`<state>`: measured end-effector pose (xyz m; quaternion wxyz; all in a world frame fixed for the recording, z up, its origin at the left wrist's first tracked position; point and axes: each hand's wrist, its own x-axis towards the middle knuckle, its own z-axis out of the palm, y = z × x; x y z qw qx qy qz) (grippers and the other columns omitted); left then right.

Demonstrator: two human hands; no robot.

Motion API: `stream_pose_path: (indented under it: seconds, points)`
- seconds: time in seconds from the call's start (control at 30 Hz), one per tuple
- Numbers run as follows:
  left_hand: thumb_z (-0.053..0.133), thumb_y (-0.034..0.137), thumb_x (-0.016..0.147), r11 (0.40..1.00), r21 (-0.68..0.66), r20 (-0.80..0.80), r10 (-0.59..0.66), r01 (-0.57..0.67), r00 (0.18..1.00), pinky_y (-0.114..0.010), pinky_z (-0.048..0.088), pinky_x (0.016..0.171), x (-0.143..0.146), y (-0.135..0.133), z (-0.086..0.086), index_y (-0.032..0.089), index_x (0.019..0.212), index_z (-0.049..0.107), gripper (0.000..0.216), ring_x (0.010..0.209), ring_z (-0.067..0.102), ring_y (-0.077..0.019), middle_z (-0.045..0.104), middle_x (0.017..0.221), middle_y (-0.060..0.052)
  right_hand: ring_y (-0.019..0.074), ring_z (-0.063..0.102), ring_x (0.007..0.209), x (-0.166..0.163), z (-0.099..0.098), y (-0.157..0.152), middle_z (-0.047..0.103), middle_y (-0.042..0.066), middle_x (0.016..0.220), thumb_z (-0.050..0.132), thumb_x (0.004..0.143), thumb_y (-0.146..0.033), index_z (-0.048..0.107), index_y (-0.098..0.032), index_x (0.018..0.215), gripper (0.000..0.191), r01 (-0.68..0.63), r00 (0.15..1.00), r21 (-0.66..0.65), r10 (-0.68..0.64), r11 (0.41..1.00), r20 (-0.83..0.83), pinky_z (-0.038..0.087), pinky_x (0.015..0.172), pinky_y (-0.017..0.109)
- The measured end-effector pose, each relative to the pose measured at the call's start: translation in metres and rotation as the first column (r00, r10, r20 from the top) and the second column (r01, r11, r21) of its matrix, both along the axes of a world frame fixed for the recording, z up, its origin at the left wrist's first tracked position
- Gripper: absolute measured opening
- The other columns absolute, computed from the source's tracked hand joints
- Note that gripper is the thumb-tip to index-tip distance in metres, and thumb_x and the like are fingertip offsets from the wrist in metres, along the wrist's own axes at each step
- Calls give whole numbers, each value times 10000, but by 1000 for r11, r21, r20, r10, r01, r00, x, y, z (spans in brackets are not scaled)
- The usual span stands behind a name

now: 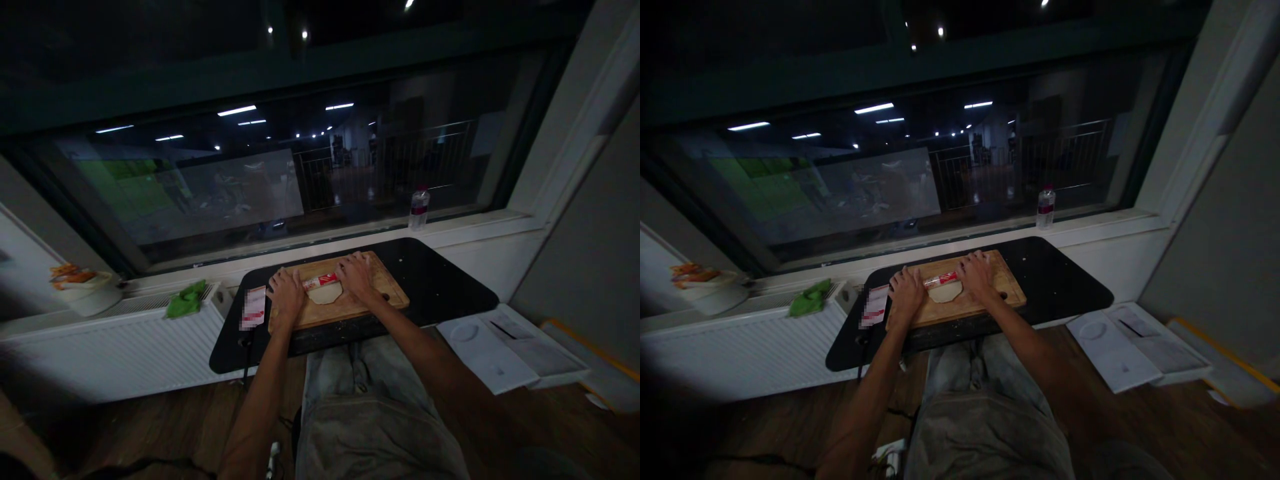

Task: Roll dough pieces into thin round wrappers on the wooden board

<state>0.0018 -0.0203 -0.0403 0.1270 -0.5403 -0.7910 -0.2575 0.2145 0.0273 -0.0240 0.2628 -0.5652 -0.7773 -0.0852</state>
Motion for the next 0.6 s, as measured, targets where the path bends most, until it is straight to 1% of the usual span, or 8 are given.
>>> stream_pose_path:
  seconds: [0.07,0.17,0.23,0.33,0.43,0.5,0.6]
  points:
    - [265,484,1156,999,22,-3,24,-24,1000,-576,522,1085,1,1,-1,64,1604,487,653,1409,540,-407,612,1481,-290,331,518,1257,0,-3,2,755,153,1257,431,1143,-351,813,-204,1177,411,11,1000,-13,-11,1000,-8,317,1102,480]
    - [284,485,1149,998,49,-1,37,-37,999,-586,505,1110,2,3,-2,62,1607,490,657,1420,533,-405,608,1496,-285,333,509,1295,-1,-8,6,721,161,1325,367,1169,-369,803,-213,1238,468,61,998,-50,-63,997,-28,331,1107,491]
    - [308,478,1142,998,54,5,23,-23,1000,-586,497,1119,2,5,-2,64,1610,490,650,1431,527,-406,601,1511,-283,334,509,1309,-1,-10,8,701,168,1355,336,1182,-395,799,-213,1251,502,88,995,-80,-91,993,-32,349,1103,494]
    - [343,459,1129,1000,28,49,-7,6,999,-562,503,1106,-1,5,-2,74,1600,499,628,1429,532,-405,593,1522,-283,335,508,1320,-2,-11,8,688,174,1372,331,1186,-422,798,-206,1232,516,91,995,-92,-94,992,-24,357,1106,496]
    - [365,424,1118,999,-11,118,-29,31,993,-525,513,1076,-5,6,-1,83,1569,512,585,1381,571,-391,613,1486,-272,324,510,1313,-1,-9,5,698,166,1358,396,1168,-426,805,-204,1190,465,34,999,-60,-35,998,-19,331,1129,493]
    - [376,395,1113,999,-22,150,-34,38,988,-509,510,1068,-7,6,0,90,1548,519,551,1353,591,-381,628,1460,-262,310,518,1299,-2,-6,3,723,144,1320,469,1140,-408,813,-212,1151,396,-51,999,-48,50,998,-15,300,1149,490]
    - [383,361,1111,998,-32,168,-40,46,985,-499,504,1064,-9,6,1,107,1525,536,508,1334,601,-371,641,1440,-252,299,535,1273,-1,-4,0,766,112,1232,555,1089,-364,815,-215,1110,300,-184,983,-49,184,982,-6,264,1167,493]
